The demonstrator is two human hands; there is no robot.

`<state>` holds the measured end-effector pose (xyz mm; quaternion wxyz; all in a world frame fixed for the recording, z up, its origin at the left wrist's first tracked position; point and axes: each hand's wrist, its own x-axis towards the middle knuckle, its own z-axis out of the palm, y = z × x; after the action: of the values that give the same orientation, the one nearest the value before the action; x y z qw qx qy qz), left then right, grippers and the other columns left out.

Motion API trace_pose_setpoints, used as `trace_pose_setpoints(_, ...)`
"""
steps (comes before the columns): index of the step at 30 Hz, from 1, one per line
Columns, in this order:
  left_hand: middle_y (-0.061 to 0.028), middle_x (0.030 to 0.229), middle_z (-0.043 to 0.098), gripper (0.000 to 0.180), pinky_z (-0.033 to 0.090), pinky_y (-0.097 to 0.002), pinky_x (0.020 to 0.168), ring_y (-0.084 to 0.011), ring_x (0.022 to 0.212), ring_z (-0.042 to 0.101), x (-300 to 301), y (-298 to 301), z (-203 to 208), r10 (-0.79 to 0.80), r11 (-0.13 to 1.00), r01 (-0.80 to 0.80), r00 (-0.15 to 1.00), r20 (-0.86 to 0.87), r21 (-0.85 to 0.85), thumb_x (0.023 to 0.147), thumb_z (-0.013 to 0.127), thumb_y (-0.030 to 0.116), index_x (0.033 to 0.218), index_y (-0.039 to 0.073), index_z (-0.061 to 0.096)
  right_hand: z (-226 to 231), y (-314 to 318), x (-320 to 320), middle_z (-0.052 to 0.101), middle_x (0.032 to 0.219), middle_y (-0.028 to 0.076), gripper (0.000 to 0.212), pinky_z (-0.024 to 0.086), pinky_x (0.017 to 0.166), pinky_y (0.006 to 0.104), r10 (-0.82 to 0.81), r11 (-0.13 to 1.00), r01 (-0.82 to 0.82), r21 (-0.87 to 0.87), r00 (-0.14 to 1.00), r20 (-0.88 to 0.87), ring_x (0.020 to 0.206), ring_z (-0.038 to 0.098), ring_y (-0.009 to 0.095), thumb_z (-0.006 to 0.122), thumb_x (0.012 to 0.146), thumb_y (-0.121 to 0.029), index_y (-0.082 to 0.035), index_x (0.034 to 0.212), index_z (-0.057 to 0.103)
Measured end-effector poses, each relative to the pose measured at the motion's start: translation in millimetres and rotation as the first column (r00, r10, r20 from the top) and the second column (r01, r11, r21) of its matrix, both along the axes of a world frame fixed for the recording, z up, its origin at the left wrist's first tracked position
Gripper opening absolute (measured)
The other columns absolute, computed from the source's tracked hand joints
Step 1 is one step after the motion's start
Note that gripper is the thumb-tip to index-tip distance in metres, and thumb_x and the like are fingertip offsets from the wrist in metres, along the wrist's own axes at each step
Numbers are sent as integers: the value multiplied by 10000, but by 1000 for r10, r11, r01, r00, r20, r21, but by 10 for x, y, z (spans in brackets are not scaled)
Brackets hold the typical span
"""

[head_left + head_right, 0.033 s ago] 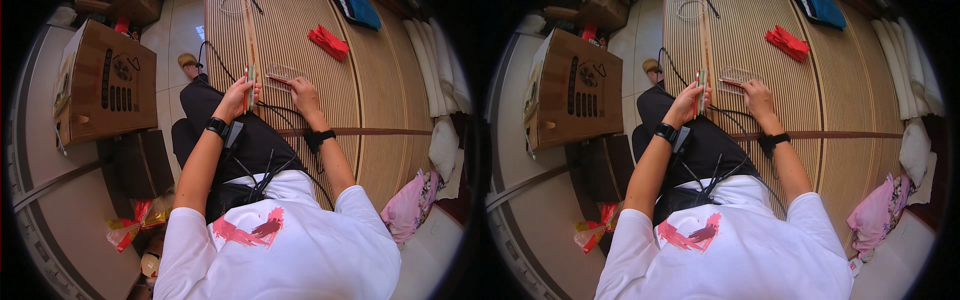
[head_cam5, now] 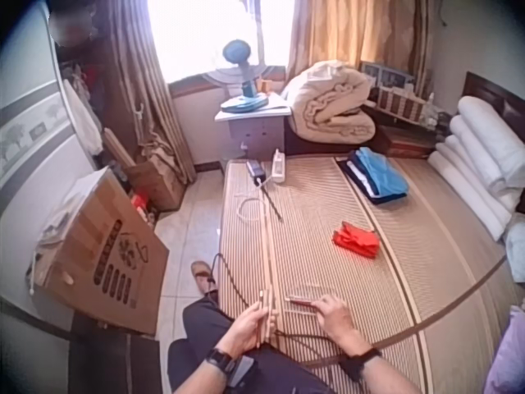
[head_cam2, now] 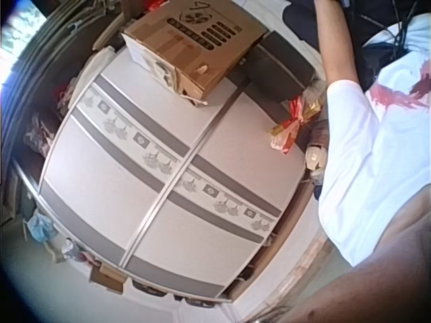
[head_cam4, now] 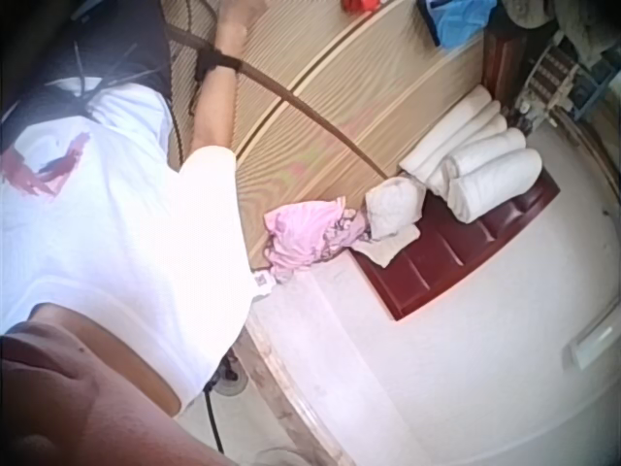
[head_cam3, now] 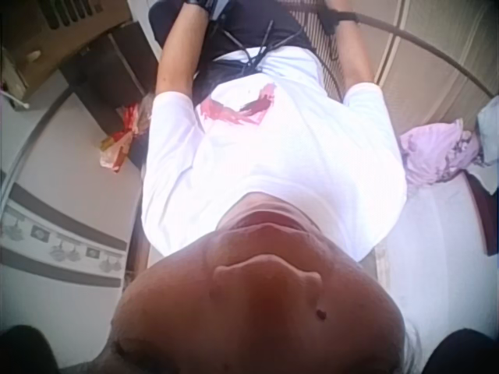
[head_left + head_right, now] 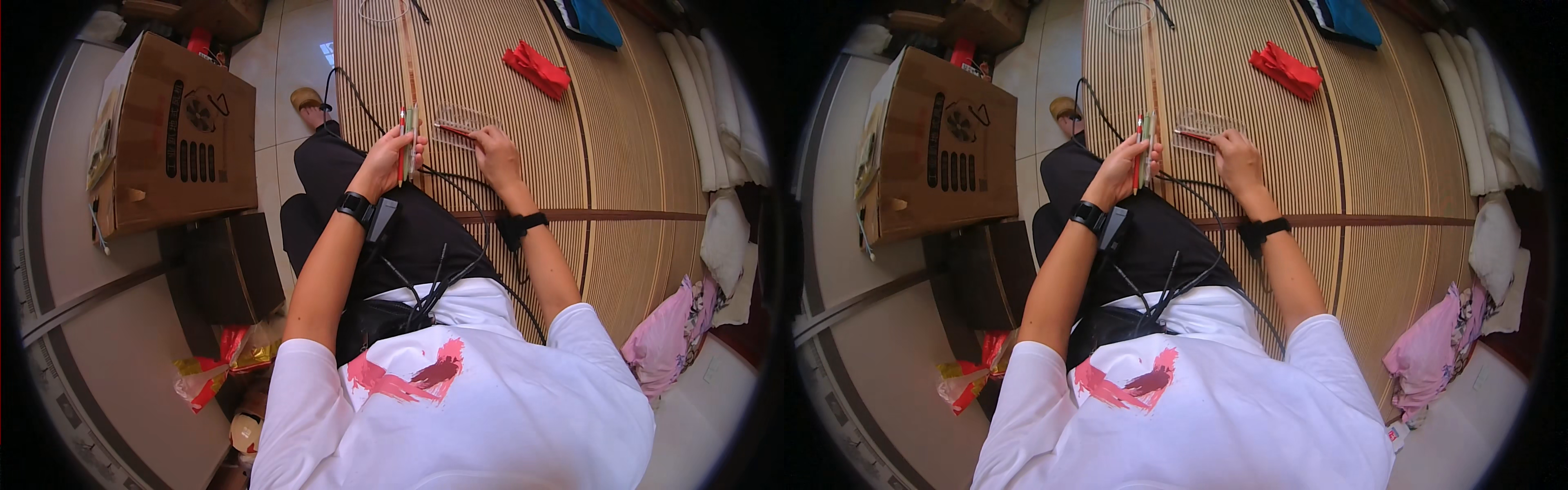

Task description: The recorder is sitting on the floor, inspecting a clear plastic case and handling small sticks and a pen.

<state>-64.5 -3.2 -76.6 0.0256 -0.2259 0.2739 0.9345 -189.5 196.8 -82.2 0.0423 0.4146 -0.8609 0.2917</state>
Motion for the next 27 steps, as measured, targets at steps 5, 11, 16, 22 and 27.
trace_pose_setpoints(5, -78, 929, 552, 189, 546, -264, 616, -125, 748, 568, -2, -3, -12, 1, 1000, -1, 1000, -5, 4, 976, 389, 90, 1163, 68, 402, -6, -13, 29, 579, 858, 83, 120, 496, 713, 376, -60, 998, 59, 26, 998, 33, 817, 602, 268, 625, 776, -58, -74, 894, 644)
trace_pose_setpoints(11, -73, 920, 553, 179, 546, -265, 615, -122, 744, 568, -3, -10, -32, -2, 1000, 2, 1000, -8, 11, 976, 396, 94, 1152, 70, 409, -9, -21, 9, 584, 868, 85, 102, 494, 690, 380, -82, 996, 82, 26, 997, -7, 789, 604, 287, 636, 780, -91, -66, 878, 640)
trace_pose_setpoints(16, -78, 940, 558, 209, 545, -269, 653, -121, 764, 573, -10, -28, -26, -54, 998, 54, 998, -14, -13, 980, 396, 115, 1166, 22, 416, 105, -36, 15, 606, 772, 56, 113, 482, 634, 326, -100, 974, 162, -160, 936, 337, 697, 602, 191, 645, 799, -99, -35, 890, 628)
trace_pose_setpoints(22, -146, 1049, 571, 276, 555, -365, 790, -235, 969, 611, -1, 15, 71, -15, 1000, 14, 1000, -23, -8, 981, 369, 115, 1235, 10, 393, 261, -185, 102, 606, 727, 27, 140, 439, 517, 201, 338, 877, 193, -440, 404, 850, 591, 553, 77, 626, 850, -66, 7, 960, 578)
trace_pose_setpoints(27, -160, 1100, 554, 266, 551, -414, 803, -274, 996, 605, 24, 5, 90, -29, 999, 31, 996, -87, 27, 983, 360, 123, 1231, 37, 401, 214, -475, 261, 621, 739, 52, 148, 472, 518, 224, 356, 893, 132, -429, 375, 856, 605, 580, 95, 630, 828, -57, 13, 948, 578)
